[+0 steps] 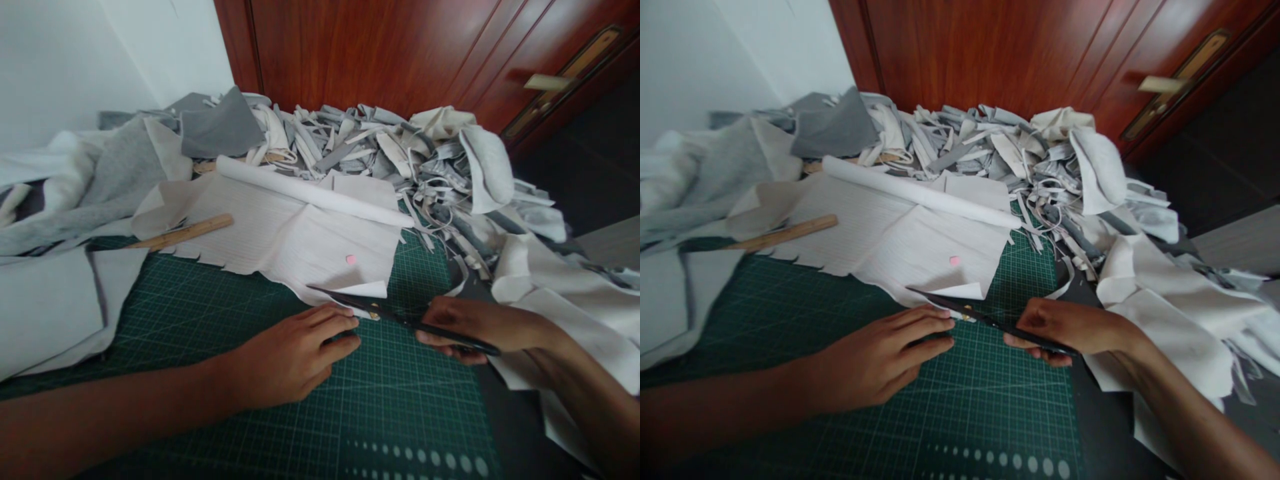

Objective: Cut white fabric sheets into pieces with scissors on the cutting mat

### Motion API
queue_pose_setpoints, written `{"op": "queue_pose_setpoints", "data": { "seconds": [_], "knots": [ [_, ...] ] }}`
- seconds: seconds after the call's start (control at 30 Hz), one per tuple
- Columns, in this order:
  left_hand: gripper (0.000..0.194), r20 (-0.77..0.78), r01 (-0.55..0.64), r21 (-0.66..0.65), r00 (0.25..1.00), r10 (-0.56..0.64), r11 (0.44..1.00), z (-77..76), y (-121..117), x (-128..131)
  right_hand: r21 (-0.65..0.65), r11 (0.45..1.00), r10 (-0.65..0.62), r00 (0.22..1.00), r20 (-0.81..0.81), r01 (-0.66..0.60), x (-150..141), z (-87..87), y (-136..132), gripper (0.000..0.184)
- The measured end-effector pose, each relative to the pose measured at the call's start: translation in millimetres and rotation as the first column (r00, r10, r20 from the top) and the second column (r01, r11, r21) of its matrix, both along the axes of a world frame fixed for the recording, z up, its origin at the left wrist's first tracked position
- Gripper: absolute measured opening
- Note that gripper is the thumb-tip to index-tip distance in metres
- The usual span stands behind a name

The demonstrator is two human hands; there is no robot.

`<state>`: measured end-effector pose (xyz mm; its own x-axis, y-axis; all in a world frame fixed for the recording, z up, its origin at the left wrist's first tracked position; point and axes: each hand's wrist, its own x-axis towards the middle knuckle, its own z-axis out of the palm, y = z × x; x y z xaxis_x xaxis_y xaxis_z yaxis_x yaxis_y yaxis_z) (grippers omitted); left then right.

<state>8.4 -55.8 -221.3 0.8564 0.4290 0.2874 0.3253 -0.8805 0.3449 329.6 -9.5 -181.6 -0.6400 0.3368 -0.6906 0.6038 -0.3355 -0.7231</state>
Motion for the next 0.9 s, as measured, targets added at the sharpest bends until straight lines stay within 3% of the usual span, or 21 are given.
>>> {"op": "queue_pose_setpoints", "data": {
  "seconds": [0.33,0.47,0.73,0.9],
  "knots": [
    [0.038,-0.001,-0.002,-0.011,1.0,0.002,1.0,-0.4,0.7,0.3,0.012,1.0,0.018,0.998,0.066,-0.018,-5.4,2.7,1.1,0.062],
    [0.036,-0.03,-0.002,0.054,1.0,0.004,0.999,0.4,-1.0,0.7,0.051,0.998,0.03,0.997,0.067,-0.033,-8.8,4.6,-0.9,0.063],
    [0.029,-0.052,-0.013,0.171,0.998,0.023,0.985,0.6,-3.2,0.2,0.081,0.993,0.097,0.992,-0.078,-0.09,-2.8,3.7,1.6,0.074],
    [0.029,-0.034,-0.007,0.146,0.999,0.012,0.989,-0.5,-2.5,0.2,0.104,0.987,0.122,0.992,0.014,-0.123,-4.0,6.4,2.2,0.075]
  ]
}}
